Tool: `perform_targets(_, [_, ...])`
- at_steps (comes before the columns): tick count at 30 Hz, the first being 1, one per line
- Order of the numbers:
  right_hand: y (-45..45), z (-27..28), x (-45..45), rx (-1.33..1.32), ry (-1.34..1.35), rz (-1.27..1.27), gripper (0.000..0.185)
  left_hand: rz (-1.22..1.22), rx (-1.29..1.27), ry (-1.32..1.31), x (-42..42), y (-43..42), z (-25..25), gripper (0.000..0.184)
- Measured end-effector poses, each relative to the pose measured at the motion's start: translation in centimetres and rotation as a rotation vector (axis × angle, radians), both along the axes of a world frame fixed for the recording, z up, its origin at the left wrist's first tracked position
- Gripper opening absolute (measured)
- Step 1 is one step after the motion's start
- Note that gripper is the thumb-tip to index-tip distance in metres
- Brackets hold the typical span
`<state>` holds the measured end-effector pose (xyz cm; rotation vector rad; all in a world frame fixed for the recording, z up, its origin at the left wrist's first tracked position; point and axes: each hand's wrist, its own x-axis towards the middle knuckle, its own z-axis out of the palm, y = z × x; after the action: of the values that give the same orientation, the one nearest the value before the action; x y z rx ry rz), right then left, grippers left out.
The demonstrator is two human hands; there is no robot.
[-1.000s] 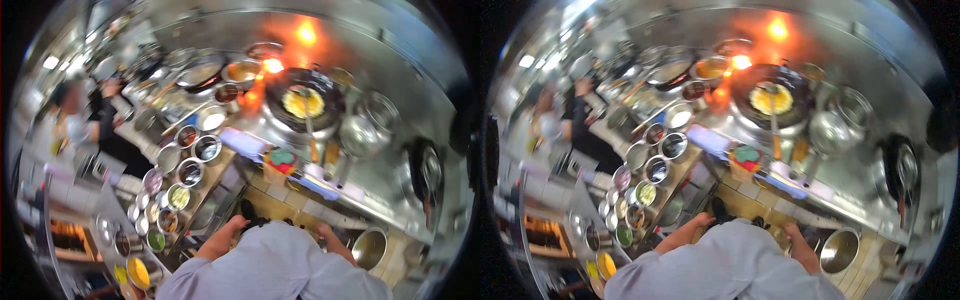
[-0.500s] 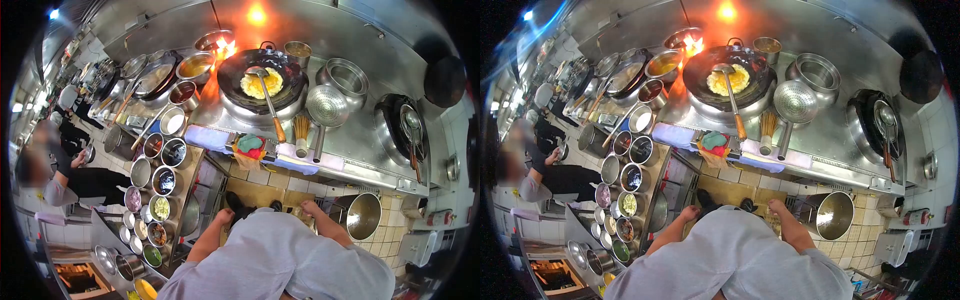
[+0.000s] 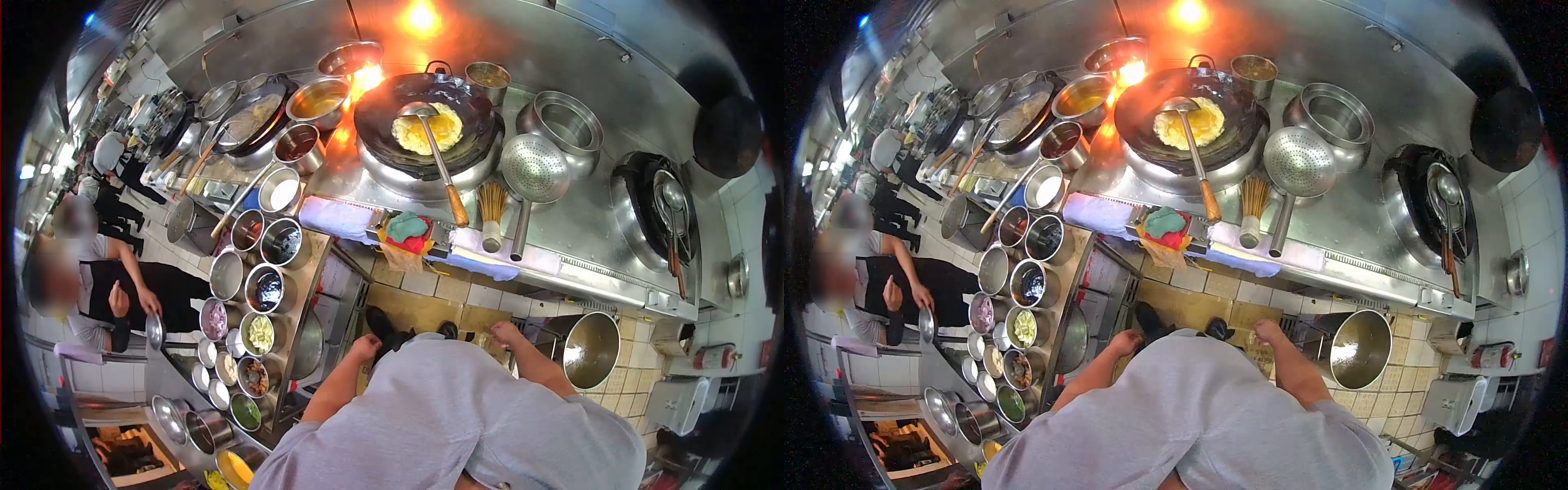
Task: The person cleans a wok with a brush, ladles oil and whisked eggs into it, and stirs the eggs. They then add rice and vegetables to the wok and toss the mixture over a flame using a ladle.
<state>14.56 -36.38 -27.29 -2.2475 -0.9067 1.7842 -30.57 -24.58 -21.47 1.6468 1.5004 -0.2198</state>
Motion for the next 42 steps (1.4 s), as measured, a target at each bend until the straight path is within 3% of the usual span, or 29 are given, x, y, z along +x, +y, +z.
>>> perform_targets(2, [0.0,-0.4,0.2,0.019,-0.015,0.119,0.024,0.022,0.006,0.009,0.1,-0.1,0.6,0.027])
perform_targets(7, [-0.2,-0.7,-0.3,0.055,-0.026,-0.142,0.020,0.034,-0.032,0.050,0.0,0.2,0.5,0.029])
perform_targets(17, [0.5,1.4,-0.6,-0.014,-0.051,-0.082,0.021,0.065,-0.088,-0.008,0.1,0.4,-0.8,0.030])
perform_targets(23, [-0.1,1.9,-0.7,-0.009,0.037,-0.213,0.021,0.065,-0.112,0.006,0.2,0.8,-0.2,0.030])
perform_targets(26, [0.1,1.9,-0.6,0.008,0.029,-0.176,0.018,0.042,-0.107,0.022,0.4,0.9,0.0,0.030])
perform_targets(28, [0.7,1.3,-0.6,0.003,-0.028,0.080,0.018,0.024,-0.084,0.023,0.4,0.8,-0.3,0.031])
perform_targets(30, [4.0,6.5,-2.5,0.191,0.024,0.371,0.024,0.013,-0.064,0.032,0.6,0.9,0.3,0.031])
perform_targets(32, [8.2,18.5,-6.3,0.411,0.220,0.224,0.032,0.008,-0.060,0.050,0.4,0.4,0.5,0.030])
perform_targets(33, [10.0,25.7,-7.9,0.593,0.125,0.204,0.035,0.009,-0.058,0.065,0.0,0.2,0.6,0.030])
perform_targets(36, [16.8,32.3,-8.6,1.194,-0.371,0.123,0.027,-0.036,-0.053,0.084,0.1,0.1,0.5,0.030])
perform_targets(37, [18.6,34.9,-9.1,1.196,-0.613,0.106,0.033,-0.055,-0.047,0.079,0.2,0.1,0.5,0.030])
perform_targets(39, [23.7,32.6,-8.9,1.238,-0.927,0.111,0.030,-0.080,-0.043,0.080,0.0,0.3,0.8,0.029])
perform_targets(42, [29.6,30.8,-7.9,0.801,-0.793,0.113,0.026,-0.096,-0.024,0.054,0.0,1.6,1.6,0.029])
